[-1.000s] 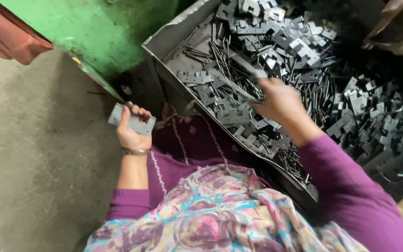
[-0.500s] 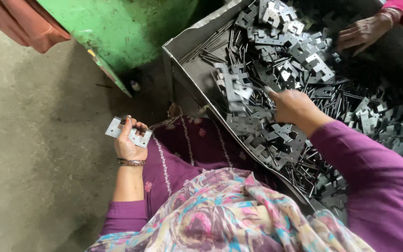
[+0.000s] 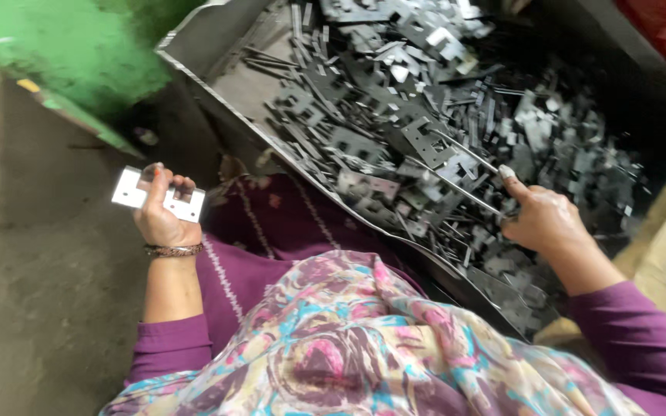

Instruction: The person sorts small metal brackets and wire pieces from a large bin by hand, picking them up and moving them within the bin. The hands repeatedly reach into the bin, separate items, and place them back into the bin.

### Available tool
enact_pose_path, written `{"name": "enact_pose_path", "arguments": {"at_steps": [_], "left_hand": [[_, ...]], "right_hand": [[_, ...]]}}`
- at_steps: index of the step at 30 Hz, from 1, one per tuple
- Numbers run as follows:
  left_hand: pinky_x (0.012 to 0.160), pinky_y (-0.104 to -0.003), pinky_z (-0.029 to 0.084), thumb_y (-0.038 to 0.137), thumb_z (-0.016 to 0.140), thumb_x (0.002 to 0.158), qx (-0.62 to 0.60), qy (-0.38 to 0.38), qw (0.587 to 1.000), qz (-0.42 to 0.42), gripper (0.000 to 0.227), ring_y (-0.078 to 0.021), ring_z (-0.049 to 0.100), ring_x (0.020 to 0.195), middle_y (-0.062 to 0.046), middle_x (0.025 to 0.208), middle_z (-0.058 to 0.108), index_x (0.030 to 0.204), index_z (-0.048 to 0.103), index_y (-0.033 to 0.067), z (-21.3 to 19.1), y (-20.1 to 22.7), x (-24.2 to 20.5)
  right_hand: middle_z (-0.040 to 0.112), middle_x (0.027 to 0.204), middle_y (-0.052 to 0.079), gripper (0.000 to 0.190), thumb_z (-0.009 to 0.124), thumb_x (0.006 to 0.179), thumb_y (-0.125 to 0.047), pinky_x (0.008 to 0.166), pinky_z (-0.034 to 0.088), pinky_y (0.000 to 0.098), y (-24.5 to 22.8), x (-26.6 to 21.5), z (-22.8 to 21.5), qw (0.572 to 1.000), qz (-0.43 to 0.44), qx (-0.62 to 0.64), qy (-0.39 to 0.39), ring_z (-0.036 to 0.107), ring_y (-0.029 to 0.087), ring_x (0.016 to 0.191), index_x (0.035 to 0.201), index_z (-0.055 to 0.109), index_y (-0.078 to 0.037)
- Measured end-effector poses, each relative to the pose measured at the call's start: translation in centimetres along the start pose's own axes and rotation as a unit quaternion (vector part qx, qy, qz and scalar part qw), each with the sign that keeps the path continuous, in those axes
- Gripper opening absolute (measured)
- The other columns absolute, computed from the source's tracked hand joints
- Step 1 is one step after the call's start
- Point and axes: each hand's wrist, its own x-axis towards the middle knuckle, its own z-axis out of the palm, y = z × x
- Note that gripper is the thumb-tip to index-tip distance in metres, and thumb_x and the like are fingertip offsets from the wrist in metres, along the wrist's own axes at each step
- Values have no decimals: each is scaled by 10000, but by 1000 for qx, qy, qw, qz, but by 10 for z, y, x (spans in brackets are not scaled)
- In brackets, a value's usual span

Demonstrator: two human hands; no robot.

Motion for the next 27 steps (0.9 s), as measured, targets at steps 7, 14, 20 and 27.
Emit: {"name": "enact_pose_path", "arguments": {"at_steps": [7,14,20,27], "left_hand": [[756,-268,522,93,694,1013,242,-168,952,79,73,-105,620,825,5,931,624,1062,657,54,80,-40,-26],[871,-447,520,121,729,950,503,-454,626,387,178,-361,651,968,-138,999,663,1088,642,49,158,-94,-49],[966,-488,506,48,659,900,602,-481,523,365,296,-414,614,1046,-192,1081,651,1196,636,48,155,-150,-40],[999,-491,500,35,680,801,652,-461,509,322,474,-424,602,1110,-209,1181,640,1271,619,25,138,-161,-26]], "right_hand": [[774,977,181,714,717,754,-192,764,557,434,15,-21,51,907,119,391,105,688,394,870,1457,593,-171],[719,927,220,703,903,723,-342,733,559,416,-1,-48,65,933,66,299,188,716,344,796,1324,663,-65],[724,1039,232,673,790,894,-574,870,543,518,66,-47,130,850,328,303,279,692,414,990,1286,677,-38],[607,1232,379,1029,690,928,-622,1008,468,525,161,21,223,784,541,214,215,600,496,1159,1528,267,98]]}}
